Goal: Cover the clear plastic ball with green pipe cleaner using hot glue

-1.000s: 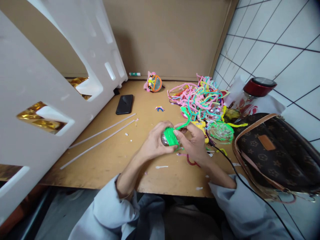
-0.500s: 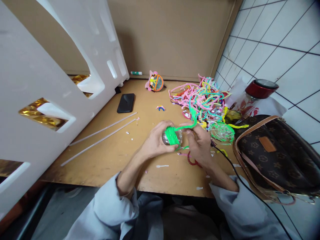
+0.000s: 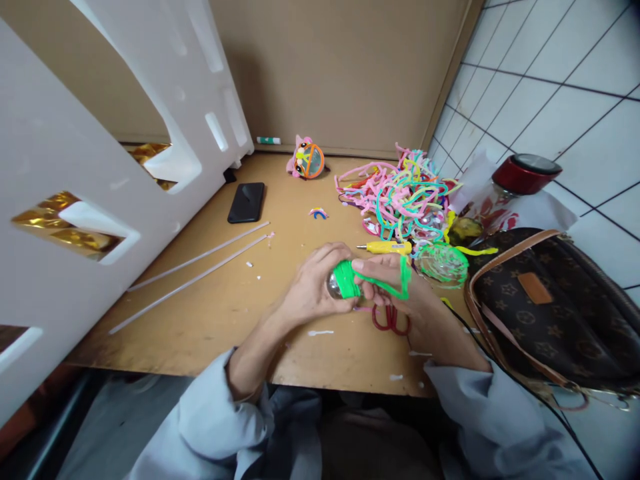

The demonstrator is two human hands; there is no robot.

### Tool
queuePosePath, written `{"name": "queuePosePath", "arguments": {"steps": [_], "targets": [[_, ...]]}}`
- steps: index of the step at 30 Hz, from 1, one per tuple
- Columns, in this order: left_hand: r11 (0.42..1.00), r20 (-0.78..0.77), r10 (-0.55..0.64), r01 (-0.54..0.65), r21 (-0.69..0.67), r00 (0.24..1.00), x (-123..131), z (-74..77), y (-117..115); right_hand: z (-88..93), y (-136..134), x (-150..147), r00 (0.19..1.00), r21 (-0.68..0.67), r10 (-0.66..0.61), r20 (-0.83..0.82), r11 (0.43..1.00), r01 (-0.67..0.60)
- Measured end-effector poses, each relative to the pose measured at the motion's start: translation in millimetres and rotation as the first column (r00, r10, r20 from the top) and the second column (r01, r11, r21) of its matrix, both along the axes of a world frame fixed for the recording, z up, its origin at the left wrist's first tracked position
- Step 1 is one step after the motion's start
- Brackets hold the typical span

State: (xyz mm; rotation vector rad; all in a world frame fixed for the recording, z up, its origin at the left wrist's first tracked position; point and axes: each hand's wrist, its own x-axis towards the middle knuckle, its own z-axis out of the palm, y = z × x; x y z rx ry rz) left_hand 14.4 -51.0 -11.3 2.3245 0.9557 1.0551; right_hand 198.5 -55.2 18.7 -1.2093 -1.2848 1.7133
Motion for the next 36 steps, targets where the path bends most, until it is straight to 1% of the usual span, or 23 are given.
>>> {"name": "queuePosePath", "arguments": {"steps": [5,8,11,13,17,21,24,27,31,36], "targets": [[1.0,0.005,0.001,-0.001,0.027,1.0,1,-0.5,0,-6.6,4,3,0.999,0.002,0.032,0.019,0.999,-0.032],[1.0,0.005,-0.001,0.001,0.026,1.0,1,-1.7,1,-8.0,5,4,0.999,0.019,0.03,0.042,0.999,-0.031],[1.0,0.006,-0.009,0.009,0.019,1.0,0,-2.7,2,-7.0,2,4,0.997,0.068,-0.014,0.075,0.998,0.009],[1.0,0.008,-0.018,0.018,0.015,1.0,-1,-3.2,2,-6.5,1,2,0.993,0.113,-0.065,0.095,0.992,0.055],[1.0,0.003,-0.024,0.024,0.013,1.0,-1,-2.9,3,-8.7,-1,-3,0.983,0.199,-0.165,0.081,0.969,0.146],[1.0,0.015,-0.016,0.016,-0.007,1.0,-1,-0.5,2,-11.4,-4,-4,0.978,0.207,-0.202,0.046,0.96,0.189],[1.0,0.015,-0.021,0.022,-0.014,1.0,-1,0.6,1,-10.1,-7,-3,0.975,0.225,-0.222,0.02,0.951,0.212],[1.0,0.009,-0.023,0.023,-0.008,1.0,-1,1.0,1,-6.4,-9,-4,0.974,0.231,-0.223,0.034,0.95,0.209],[1.0,0.02,-0.026,0.026,0.002,0.999,-1,2.2,2,-2.5,-12,-7,0.963,0.23,-0.228,0.142,0.954,0.191],[0.999,0.014,-0.032,0.032,-0.003,0.999,-1,1.7,2,-6.6,-17,-10,0.956,0.306,-0.24,0.168,0.935,0.181]]}}
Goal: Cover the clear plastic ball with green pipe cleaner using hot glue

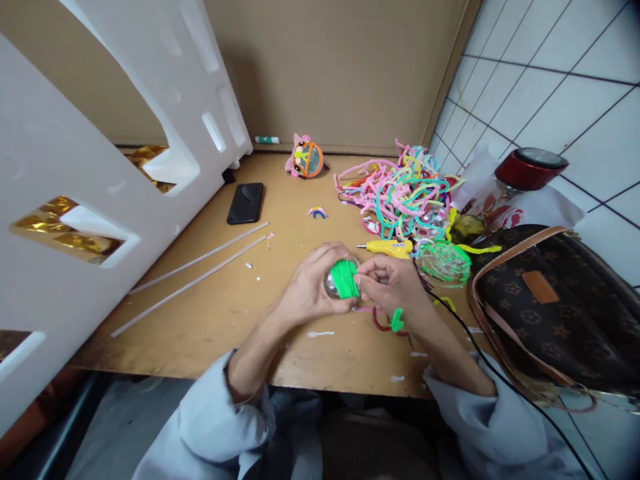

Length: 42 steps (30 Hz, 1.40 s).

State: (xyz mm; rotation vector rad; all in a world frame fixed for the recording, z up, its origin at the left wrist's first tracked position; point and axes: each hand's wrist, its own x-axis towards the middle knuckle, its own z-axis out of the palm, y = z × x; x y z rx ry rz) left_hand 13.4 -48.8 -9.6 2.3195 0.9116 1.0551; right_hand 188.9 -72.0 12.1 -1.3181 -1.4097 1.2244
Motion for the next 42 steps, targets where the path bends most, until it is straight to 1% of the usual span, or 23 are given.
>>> {"name": "queuePosePath", "arguments": {"steps": [4,8,11,13,16,19,21,22,25,27,29,33,37,41,42], "targets": [[1.0,-0.005,-0.005,0.005,-0.007,1.0,-1,-2.0,1,-4.2,0,-1,1.0,0.049,-0.004,0.02,0.999,0.003],[1.0,0.015,-0.005,0.005,0.004,1.0,0,-3.0,1,-1.1,1,-1,1.0,-0.007,0.012,0.005,1.0,-0.011],[1.0,0.026,0.005,-0.004,-0.001,1.0,-1,-3.8,2,4.6,0,-1,0.998,-0.07,0.0,-0.069,0.998,-0.005],[1.0,0.038,0.009,-0.009,-0.008,0.999,-1,-4.4,2,7.3,-1,1,0.989,-0.096,0.02,-0.146,0.995,-0.034],[1.0,0.057,0.004,-0.004,-0.011,0.998,-2,-3.9,2,6.0,-1,4,0.968,-0.081,0.055,-0.246,0.994,-0.077],[1.0,0.061,0.011,-0.009,-0.028,0.998,-2,-1.8,1,-1.4,1,6,0.968,0.028,0.054,-0.244,0.998,-0.048],[0.999,0.056,0.018,-0.016,-0.04,0.998,-2,-0.6,1,-7.2,2,7,0.985,0.14,0.045,-0.166,0.99,-0.022],[0.999,0.053,0.019,-0.017,-0.04,0.998,-2,-0.3,1,-9.8,2,7,0.995,0.205,0.031,-0.096,0.979,-0.01],[0.999,0.057,0.018,-0.017,-0.027,0.998,-2,-1.1,0,-15.4,1,6,0.987,0.414,-0.061,0.149,0.91,-0.006],[1.0,0.053,0.019,-0.017,-0.024,0.998,-2,-2.4,1,-18.1,0,4,0.963,0.512,-0.122,0.239,0.859,-0.018],[1.0,0.051,0.02,-0.019,-0.02,0.999,-1,-3.7,1,-20.8,0,1,0.951,0.562,-0.168,0.258,0.827,-0.007],[1.0,0.062,0.01,-0.01,0.003,0.998,-1,-6.1,2,-25.3,3,-2,0.931,0.625,-0.242,0.272,0.78,0.02],[1.0,0.056,0.017,-0.017,-0.004,0.998,-1,-7.0,2,-26.2,5,-3,0.91,0.675,-0.287,0.297,0.738,0.013],[1.0,0.049,0.016,-0.016,0.006,0.999,-1,-6.4,2,-27.7,8,-4,0.911,0.731,-0.318,0.264,0.682,0.026],[1.0,0.047,0.014,-0.014,0.012,0.999,-1,-6.2,2,-28.7,9,-5,0.911,0.736,-0.319,0.262,0.676,0.025]]}}
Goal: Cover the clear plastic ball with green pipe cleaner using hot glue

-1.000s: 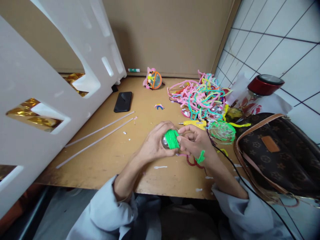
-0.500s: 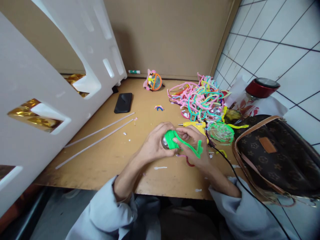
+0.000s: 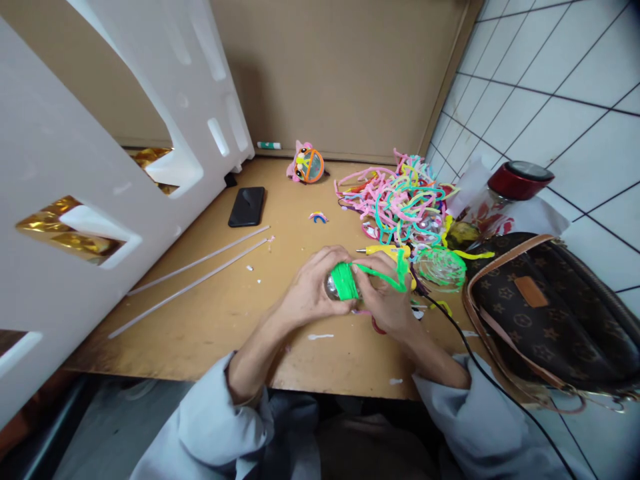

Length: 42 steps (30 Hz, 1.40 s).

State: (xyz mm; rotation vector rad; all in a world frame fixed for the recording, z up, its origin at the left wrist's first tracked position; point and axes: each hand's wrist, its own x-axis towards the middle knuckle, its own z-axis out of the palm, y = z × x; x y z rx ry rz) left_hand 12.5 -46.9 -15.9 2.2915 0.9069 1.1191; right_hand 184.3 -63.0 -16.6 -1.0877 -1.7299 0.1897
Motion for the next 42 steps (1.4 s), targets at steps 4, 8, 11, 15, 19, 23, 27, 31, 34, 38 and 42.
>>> {"name": "queuePosePath", "arguments": {"steps": [4,8,11,15,19,23,27,31,34,38,42], "targets": [[1.0,0.0,0.001,-0.001,-0.011,1.0,0,0.7,0,-3.6,3,-2,1.0,-0.002,-0.011,-0.009,1.0,0.011],[1.0,0.013,-0.009,0.009,-0.018,1.0,-1,2.4,0,-0.8,1,-2,1.0,-0.007,0.0,-0.023,1.0,0.0],[1.0,0.031,-0.011,0.012,-0.029,0.999,-1,3.6,0,4.6,-3,0,0.999,-0.032,-0.031,-0.018,0.999,0.03],[0.999,0.048,-0.01,0.012,-0.043,0.999,-1,3.3,0,8.5,-6,2,0.998,-0.035,-0.047,-0.033,0.998,0.045],[0.999,0.026,-0.008,0.009,-0.034,1.0,-1,2.0,0,8.8,-7,-1,0.998,-0.027,-0.047,-0.038,0.999,0.046],[1.0,0.02,-0.004,0.005,-0.018,1.0,-1,0.5,0,8.9,-6,-2,0.994,-0.041,-0.103,-0.038,0.994,0.101],[1.0,0.012,-0.005,0.005,-0.009,1.0,-1,0.9,0,7.7,-5,-1,0.992,-0.035,-0.117,-0.049,0.993,0.115],[1.0,0.015,0.0,0.0,-0.028,1.0,-1,3.5,-1,7.9,-6,-4,0.992,-0.055,-0.108,-0.06,0.993,0.105],[0.997,0.043,0.01,-0.007,-0.083,0.999,-3,3.0,0,9.2,-4,-3,0.996,-0.079,-0.079,-0.05,0.994,0.075],[0.969,0.116,0.094,-0.064,-0.24,0.989,-9,-3.8,4,8.7,5,21,0.985,-0.023,-0.161,0.054,0.986,0.163],[0.902,0.171,0.162,-0.076,-0.426,0.972,-13,-5.5,6,7.8,14,55,0.843,-0.148,-0.396,0.364,0.869,0.472]]}}
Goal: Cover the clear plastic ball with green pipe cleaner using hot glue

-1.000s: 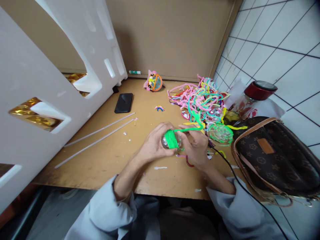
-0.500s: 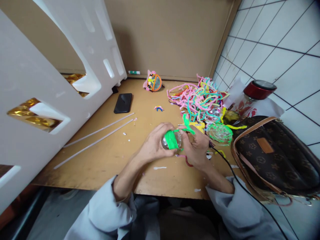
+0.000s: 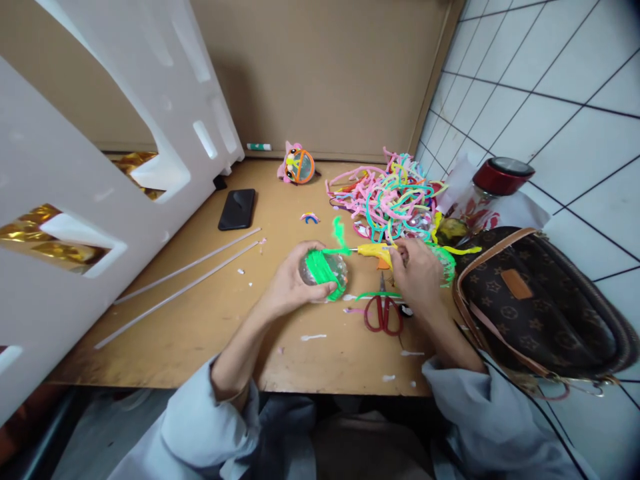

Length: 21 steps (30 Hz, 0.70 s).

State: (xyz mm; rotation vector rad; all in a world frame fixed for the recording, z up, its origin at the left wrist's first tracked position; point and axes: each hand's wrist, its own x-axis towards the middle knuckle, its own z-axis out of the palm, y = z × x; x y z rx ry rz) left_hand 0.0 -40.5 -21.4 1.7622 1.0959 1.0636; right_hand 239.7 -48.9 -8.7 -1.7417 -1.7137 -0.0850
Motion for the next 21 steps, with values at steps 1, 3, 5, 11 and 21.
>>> {"name": "queuePosePath", "arguments": {"steps": [1,3,5,11,21], "targets": [[1.0,0.001,0.012,-0.011,-0.029,1.0,0,1.5,0,0.3,1,4,0.994,-0.125,-0.065,0.089,0.989,0.076],[0.996,0.017,0.02,-0.018,-0.084,1.0,1,5.4,-1,1.1,1,6,0.963,-0.319,-0.09,0.255,0.932,0.172],[0.993,0.03,0.023,-0.02,-0.115,0.999,2,8.8,-2,1.3,-1,0,0.935,-0.412,-0.057,0.351,0.887,0.209],[0.992,0.048,0.0,0.006,-0.126,0.999,2,7.2,0,-6.0,7,-15,0.928,-0.474,-0.073,0.365,0.843,0.253],[1.0,0.016,0.023,-0.022,-0.018,1.0,-3,1.3,3,-11.0,9,-3,0.961,-0.271,-0.205,0.187,0.929,0.251]]}}
